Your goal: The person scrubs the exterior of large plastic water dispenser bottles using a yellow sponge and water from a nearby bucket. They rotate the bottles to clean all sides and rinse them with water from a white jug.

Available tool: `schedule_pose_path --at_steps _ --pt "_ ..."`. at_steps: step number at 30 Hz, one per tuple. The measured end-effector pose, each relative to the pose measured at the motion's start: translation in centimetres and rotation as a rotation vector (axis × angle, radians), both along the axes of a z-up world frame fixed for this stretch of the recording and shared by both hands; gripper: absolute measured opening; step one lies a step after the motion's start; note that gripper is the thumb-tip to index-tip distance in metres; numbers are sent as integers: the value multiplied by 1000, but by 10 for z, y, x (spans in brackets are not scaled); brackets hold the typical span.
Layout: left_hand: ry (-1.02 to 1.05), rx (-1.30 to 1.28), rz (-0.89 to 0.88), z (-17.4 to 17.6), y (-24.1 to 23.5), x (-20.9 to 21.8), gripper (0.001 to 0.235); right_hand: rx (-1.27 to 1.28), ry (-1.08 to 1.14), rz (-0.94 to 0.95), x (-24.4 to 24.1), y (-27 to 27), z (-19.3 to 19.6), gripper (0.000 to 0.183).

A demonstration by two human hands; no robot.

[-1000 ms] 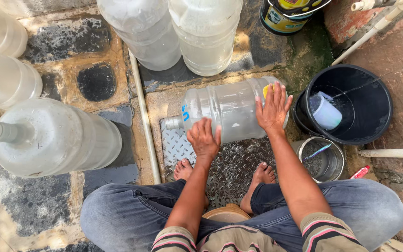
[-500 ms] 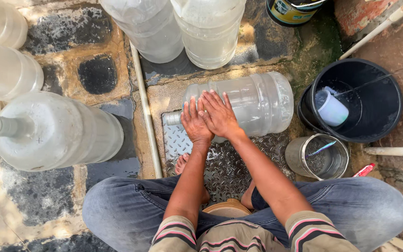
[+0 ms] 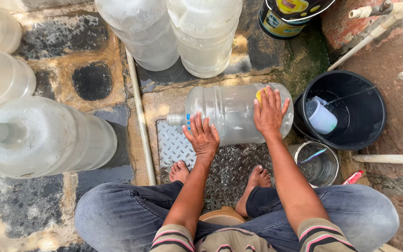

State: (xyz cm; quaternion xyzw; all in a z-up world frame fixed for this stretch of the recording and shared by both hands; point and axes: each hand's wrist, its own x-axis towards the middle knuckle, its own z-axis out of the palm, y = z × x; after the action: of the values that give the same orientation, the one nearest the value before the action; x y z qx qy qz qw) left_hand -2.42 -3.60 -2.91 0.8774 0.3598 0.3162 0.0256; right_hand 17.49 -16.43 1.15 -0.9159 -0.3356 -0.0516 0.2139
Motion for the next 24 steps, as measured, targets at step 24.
schedule_pose_path --at_steps 24 --pt "85 29 1 -13 -9 -5 76 -166 65 -54 28 -2 8 65"
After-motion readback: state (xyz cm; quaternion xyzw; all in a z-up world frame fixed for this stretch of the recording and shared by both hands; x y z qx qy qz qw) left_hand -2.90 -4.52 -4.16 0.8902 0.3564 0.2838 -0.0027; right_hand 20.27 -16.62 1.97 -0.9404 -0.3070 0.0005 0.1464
